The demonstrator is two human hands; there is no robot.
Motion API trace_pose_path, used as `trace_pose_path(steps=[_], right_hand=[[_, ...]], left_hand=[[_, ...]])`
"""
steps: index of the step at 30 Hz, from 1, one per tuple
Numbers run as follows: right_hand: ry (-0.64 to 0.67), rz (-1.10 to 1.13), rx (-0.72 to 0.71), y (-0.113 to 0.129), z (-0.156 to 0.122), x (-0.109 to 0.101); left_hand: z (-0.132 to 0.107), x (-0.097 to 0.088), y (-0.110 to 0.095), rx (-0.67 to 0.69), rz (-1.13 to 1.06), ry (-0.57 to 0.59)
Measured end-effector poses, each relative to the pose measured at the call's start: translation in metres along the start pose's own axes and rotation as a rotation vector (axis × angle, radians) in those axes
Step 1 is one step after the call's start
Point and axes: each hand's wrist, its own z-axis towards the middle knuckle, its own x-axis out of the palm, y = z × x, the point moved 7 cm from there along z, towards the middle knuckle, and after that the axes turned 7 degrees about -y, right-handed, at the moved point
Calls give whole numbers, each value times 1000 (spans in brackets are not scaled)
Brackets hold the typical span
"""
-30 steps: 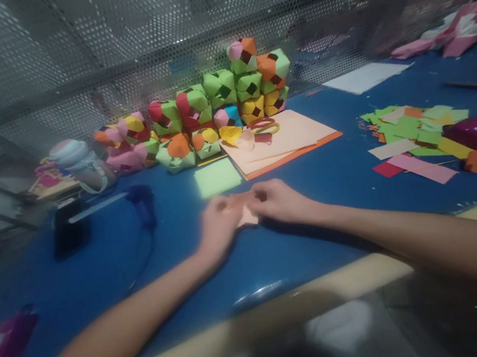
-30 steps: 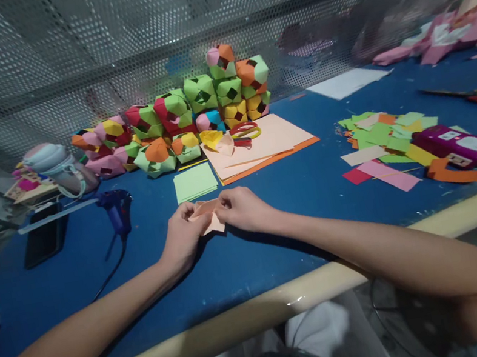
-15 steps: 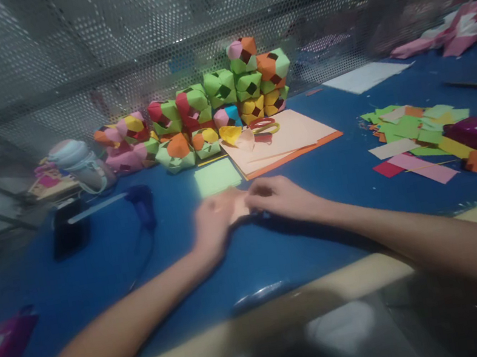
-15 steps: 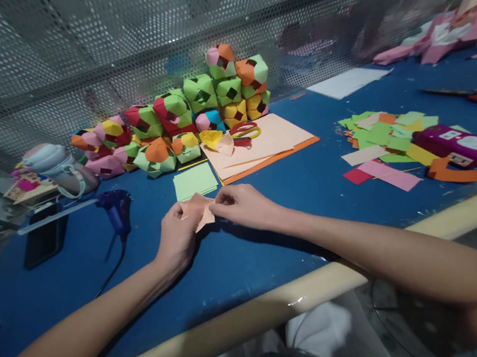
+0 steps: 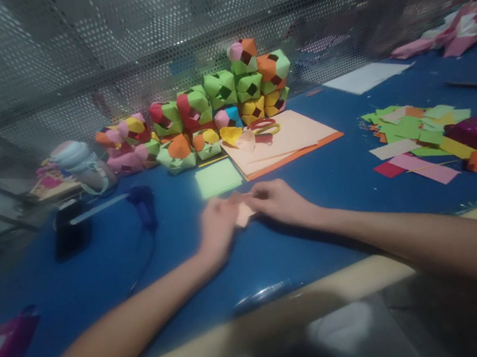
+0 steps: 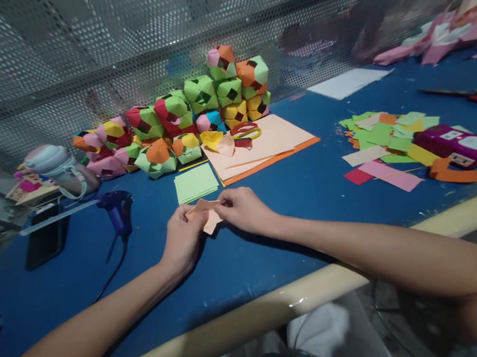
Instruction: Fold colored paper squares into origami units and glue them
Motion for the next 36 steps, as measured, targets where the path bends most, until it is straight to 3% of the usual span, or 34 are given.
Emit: trace_pose_path(steps=[6, 13, 22, 33, 36], right_hand=[[-24, -105, -56, 5, -1, -4], [-20, -124, -71, 7, -1, -8], [14, -2, -43, 10, -1, -7], [-91, 41, -53, 14, -3, -11], [-54, 104, -4, 17, -1, -7]], left_hand=[[-2, 5, -3, -22, 51, 70], [-3, 16, 2, -43, -79, 277], [-2, 7, 9, -42, -76, 147], [-4, 17, 4, -131, -255, 234], [-3, 16, -3, -142, -301, 218]])
